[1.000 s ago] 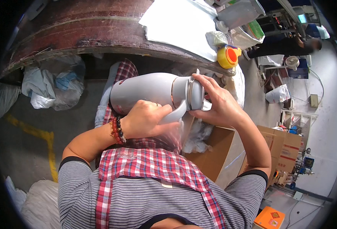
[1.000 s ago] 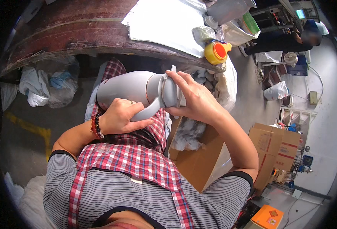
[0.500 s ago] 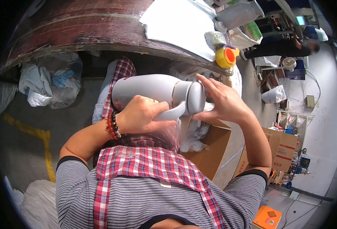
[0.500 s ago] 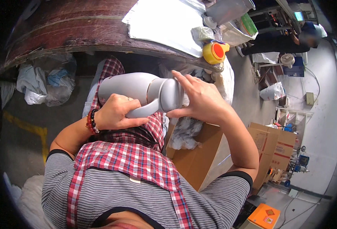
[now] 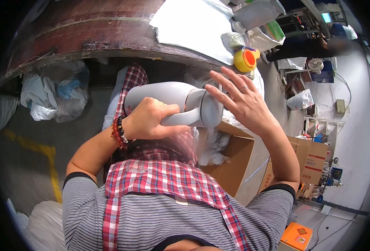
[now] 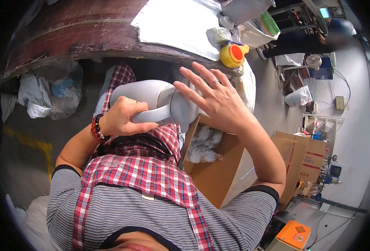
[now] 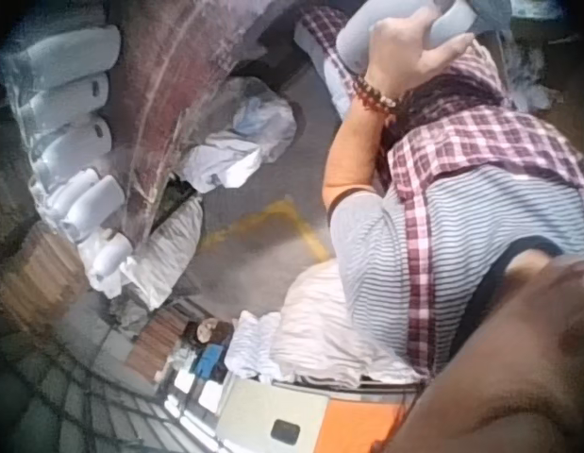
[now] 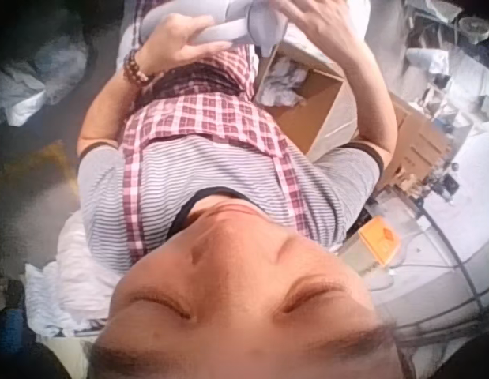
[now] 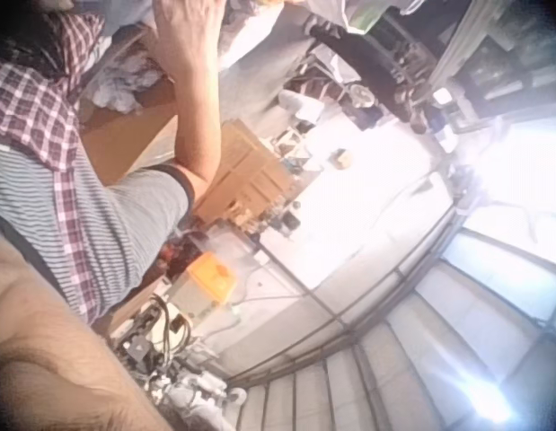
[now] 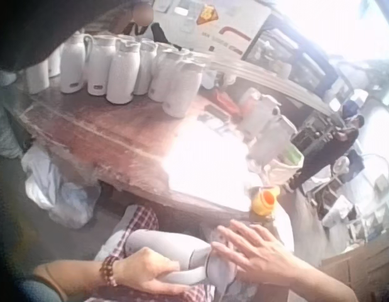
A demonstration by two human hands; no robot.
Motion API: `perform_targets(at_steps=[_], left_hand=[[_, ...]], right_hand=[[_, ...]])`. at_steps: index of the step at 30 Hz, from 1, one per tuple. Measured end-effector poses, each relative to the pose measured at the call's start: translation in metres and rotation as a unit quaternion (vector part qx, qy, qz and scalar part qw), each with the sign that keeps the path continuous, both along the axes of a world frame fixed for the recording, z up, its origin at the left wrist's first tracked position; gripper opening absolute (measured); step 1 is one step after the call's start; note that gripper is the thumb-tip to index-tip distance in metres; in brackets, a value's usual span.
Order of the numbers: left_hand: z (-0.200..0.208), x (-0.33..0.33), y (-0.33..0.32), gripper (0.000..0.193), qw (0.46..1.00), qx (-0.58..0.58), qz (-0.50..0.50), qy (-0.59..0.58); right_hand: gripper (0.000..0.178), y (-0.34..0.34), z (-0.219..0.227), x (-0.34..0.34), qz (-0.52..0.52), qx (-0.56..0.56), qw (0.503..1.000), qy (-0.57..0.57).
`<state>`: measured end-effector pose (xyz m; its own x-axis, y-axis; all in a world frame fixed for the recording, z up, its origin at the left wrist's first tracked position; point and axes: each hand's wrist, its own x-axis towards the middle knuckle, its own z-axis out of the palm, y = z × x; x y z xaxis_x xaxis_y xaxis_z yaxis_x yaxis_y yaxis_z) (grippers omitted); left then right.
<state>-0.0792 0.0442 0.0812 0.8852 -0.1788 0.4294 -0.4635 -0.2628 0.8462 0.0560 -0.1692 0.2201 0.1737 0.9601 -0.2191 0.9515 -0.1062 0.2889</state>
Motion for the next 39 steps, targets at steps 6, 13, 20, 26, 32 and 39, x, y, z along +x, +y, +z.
perform_targets(at_steps=[6,13,20,26,32,39], left_hand=[[-0.007,0.007,0.019,0.034,0.996,-0.057,-0.044,0.044],[0.006,0.023,0.030,0.030,0.971,-0.098,-0.181,0.125],[0.001,0.026,0.013,0.032,0.984,-0.048,-0.148,0.085],[0.008,0.029,-0.011,0.037,0.985,-0.126,0.080,0.088],[0.036,0.053,0.037,0.037,0.924,-0.268,0.137,0.237],[0.043,0.070,0.056,0.039,0.859,-0.396,0.113,0.303]], right_hand=[[0.073,-0.026,-0.013,-0.002,-0.008,-0.035,0.998,0.049],[0.060,-0.031,-0.005,-0.013,0.166,-0.045,0.985,0.019],[0.061,-0.004,-0.020,-0.010,0.142,0.155,0.970,0.125],[0.063,0.015,-0.050,0.054,-0.141,0.244,0.930,0.237],[0.023,0.049,-0.098,0.158,-0.187,0.414,0.741,0.495],[0.025,0.094,-0.204,0.210,-0.213,0.384,0.875,0.205]])
